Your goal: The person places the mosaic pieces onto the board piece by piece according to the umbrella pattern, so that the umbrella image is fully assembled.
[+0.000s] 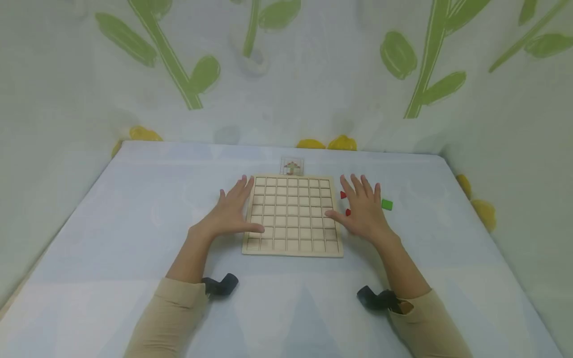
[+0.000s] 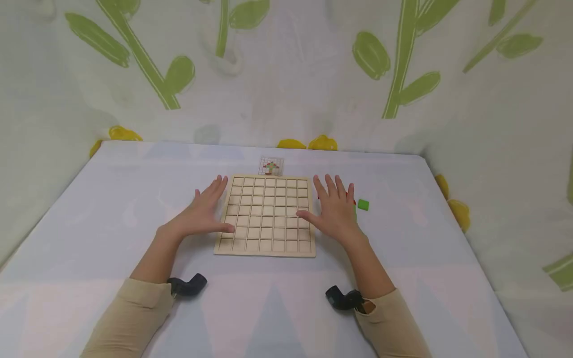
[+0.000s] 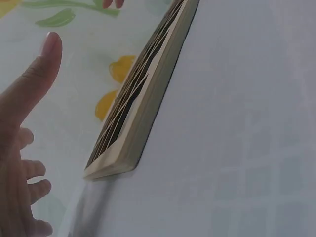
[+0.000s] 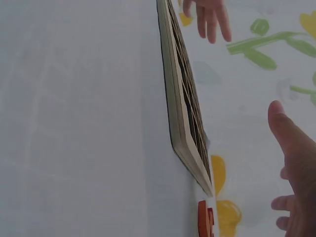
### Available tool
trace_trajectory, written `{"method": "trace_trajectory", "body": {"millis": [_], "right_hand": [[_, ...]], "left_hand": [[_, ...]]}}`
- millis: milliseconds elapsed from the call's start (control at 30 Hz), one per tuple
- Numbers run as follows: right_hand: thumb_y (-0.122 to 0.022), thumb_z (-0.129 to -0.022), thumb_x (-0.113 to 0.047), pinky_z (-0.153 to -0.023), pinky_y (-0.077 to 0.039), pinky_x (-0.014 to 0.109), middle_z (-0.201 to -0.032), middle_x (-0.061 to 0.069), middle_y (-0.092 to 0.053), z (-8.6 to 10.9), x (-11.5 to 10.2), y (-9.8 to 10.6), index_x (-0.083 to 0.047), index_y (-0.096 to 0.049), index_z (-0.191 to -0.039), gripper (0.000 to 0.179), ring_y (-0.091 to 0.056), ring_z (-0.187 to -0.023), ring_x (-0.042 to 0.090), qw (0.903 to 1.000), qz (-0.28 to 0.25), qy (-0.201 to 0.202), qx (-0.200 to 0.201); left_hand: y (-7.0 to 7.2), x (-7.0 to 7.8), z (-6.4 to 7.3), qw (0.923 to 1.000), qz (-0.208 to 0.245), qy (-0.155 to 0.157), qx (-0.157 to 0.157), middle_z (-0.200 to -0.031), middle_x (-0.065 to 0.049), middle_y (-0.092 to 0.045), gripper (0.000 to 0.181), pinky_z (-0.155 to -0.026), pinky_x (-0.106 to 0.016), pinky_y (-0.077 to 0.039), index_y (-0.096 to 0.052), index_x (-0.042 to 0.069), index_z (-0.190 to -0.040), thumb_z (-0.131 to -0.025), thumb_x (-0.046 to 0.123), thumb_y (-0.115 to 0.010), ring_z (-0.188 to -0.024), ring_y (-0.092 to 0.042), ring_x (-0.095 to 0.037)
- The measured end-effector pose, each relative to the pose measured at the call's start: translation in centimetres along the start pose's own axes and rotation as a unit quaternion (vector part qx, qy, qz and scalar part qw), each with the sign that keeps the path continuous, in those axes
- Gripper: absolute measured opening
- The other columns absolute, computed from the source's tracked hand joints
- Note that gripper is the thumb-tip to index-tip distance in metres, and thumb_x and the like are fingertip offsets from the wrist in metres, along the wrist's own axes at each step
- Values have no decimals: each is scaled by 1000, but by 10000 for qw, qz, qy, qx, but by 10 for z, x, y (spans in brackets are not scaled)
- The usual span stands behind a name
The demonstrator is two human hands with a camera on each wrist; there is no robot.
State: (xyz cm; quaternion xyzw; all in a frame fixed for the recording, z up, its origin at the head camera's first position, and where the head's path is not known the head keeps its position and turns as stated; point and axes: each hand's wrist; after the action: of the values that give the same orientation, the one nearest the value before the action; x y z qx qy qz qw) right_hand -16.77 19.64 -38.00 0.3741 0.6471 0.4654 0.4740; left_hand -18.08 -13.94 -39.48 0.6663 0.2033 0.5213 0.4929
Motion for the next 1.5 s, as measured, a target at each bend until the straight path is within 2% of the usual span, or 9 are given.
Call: {"method": "trace_trajectory", "body": {"millis": [200, 367, 500, 667, 900, 1133, 1333, 1500], "right_hand": [[-61, -82, -56, -112, 0, 66, -152, 23, -24, -4, 2, -3, -11, -24, -151, 90, -14, -140, 43, 9999, -86, -31, -135], [-64, -84, -51, -110, -17, 63, -141, 25, -38, -13, 11, -5, -9, -29, -149, 84, -30, -130, 45, 9998, -211, 64, 26], [-62, -88, -45, -99, -28, 60, -136, 25, -44, -19, 17, -4, -11, -35, -147, 73, -35, -122, 46, 9991, -330, -253, -44], [-59, -89, -40, -95, -28, 59, -136, 24, -43, -24, 22, -8, -13, -39, -144, 65, -34, -121, 45, 9958, -552, -696, -239], [-60, -89, -36, -96, -25, 59, -134, 24, -44, -34, 35, -16, -12, -47, -139, 57, -32, -120, 44, 9925, -711, -907, -410], [-62, -89, -29, -96, -24, 58, -126, 21, -51, -36, 47, -22, -10, -56, -130, 46, -35, -118, 41, 9915, -812, -939, -395], [-64, -89, -27, -95, -24, 57, -117, 18, -57, -38, 44, -24, -8, -65, -118, 35, -43, -112, 37, 9931, -783, -844, -220], [-64, -89, -24, -95, -24, 57, -114, 17, -60, -42, 43, -26, -7, -67, -114, 31, -45, -110, 36, 9941, -802, -724, -106]], "left_hand": [[-6, -13, 4, 9981, 565, 175, -158, -158, -18, 1, 130, -117, -55, -6, 2, 8, -152, -63, 56, -80, -146, -2, -32], [-8, -23, 4, 9986, 505, 125, -26, -158, -18, -2, 127, -118, -52, -5, -3, 6, -152, -64, 54, -80, -146, 2, -33], [-9, -30, 1, 9988, 487, 39, -7, -158, -20, -3, 122, -117, -52, -1, -6, 4, -152, -66, 51, -80, -145, 5, -36], [-10, -38, 2, 9994, 332, -21, -115, -157, -20, -11, 120, -119, -48, -3, -8, 2, -151, -69, 56, -76, -145, -4, -36], [-13, -46, 3, 9995, 280, -88, -64, -157, -17, -13, 124, -119, -44, -4, -13, 3, -151, -62, 60, -78, -146, -8, -32], [-19, -47, 4, 9994, 35, -313, -115, -157, -17, -14, 116, -119, -44, -2, -24, 6, -150, -63, 63, -75, -146, -7, -31], [-19, -46, 6, 9996, -40, -252, -130, -158, -15, -13, 113, -119, -45, -2, -27, 8, -149, -63, 64, -74, -146, -6, -30], [-19, -48, 5, 9997, -84, -241, -58, -158, -14, -14, 113, -119, -44, -2, -28, 9, -149, -63, 65, -74, -146, -7, -29]]}}
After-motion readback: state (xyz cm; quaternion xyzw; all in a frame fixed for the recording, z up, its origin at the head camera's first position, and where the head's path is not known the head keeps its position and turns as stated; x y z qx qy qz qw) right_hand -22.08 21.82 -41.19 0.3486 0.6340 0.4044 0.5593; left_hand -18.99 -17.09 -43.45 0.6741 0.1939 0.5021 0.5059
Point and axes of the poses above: each hand's wrist, its own z-axis away from the middle knuckle, its own y-axis out of the back of the hand, x = y × z
